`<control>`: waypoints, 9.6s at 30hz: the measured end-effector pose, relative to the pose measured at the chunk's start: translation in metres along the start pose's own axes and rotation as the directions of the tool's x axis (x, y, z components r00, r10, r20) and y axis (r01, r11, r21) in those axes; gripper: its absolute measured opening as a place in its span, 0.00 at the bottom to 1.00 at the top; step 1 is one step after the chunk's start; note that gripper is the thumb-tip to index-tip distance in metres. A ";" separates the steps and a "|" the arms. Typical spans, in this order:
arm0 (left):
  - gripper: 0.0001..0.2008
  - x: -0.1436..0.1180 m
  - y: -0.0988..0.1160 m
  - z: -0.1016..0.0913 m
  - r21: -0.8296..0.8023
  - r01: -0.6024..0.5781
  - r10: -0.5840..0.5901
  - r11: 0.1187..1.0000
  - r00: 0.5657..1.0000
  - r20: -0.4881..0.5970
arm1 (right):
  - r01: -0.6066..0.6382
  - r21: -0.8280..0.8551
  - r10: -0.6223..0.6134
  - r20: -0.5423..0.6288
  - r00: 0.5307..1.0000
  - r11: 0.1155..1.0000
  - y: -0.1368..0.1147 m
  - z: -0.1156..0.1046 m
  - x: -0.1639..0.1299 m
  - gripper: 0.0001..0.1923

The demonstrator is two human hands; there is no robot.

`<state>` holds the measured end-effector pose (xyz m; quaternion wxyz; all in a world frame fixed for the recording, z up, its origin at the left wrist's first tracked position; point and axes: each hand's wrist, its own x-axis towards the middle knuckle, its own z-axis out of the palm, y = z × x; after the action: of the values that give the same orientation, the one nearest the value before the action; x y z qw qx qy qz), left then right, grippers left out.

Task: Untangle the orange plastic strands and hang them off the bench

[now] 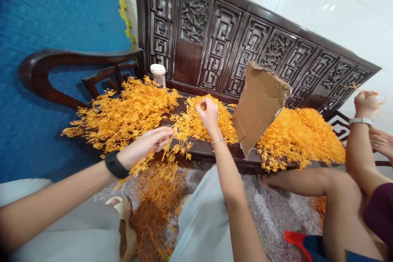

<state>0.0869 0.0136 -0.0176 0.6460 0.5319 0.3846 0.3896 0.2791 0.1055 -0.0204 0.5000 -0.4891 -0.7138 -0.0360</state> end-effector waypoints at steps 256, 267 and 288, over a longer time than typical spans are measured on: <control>0.20 -0.028 -0.010 0.037 0.033 0.194 -0.196 0.980 0.941 0.275 | -0.290 -0.389 0.184 -0.287 0.940 0.874 0.106 0.001 0.021 0.17; 0.18 -0.019 -0.034 -0.001 0.117 0.317 -0.329 0.941 0.940 0.096 | -0.243 -0.141 0.193 -0.297 0.935 0.960 0.130 0.007 0.026 0.21; 0.17 -0.031 -0.038 -0.020 0.119 0.349 -0.351 0.930 0.936 -0.001 | -0.386 -0.097 0.347 -0.283 0.894 0.917 0.129 0.031 0.023 0.19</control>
<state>0.0594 -0.0121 -0.0552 0.6767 0.4957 0.4888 0.2395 0.3519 0.2042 -0.0755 0.5487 -0.6422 -0.5321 -0.0584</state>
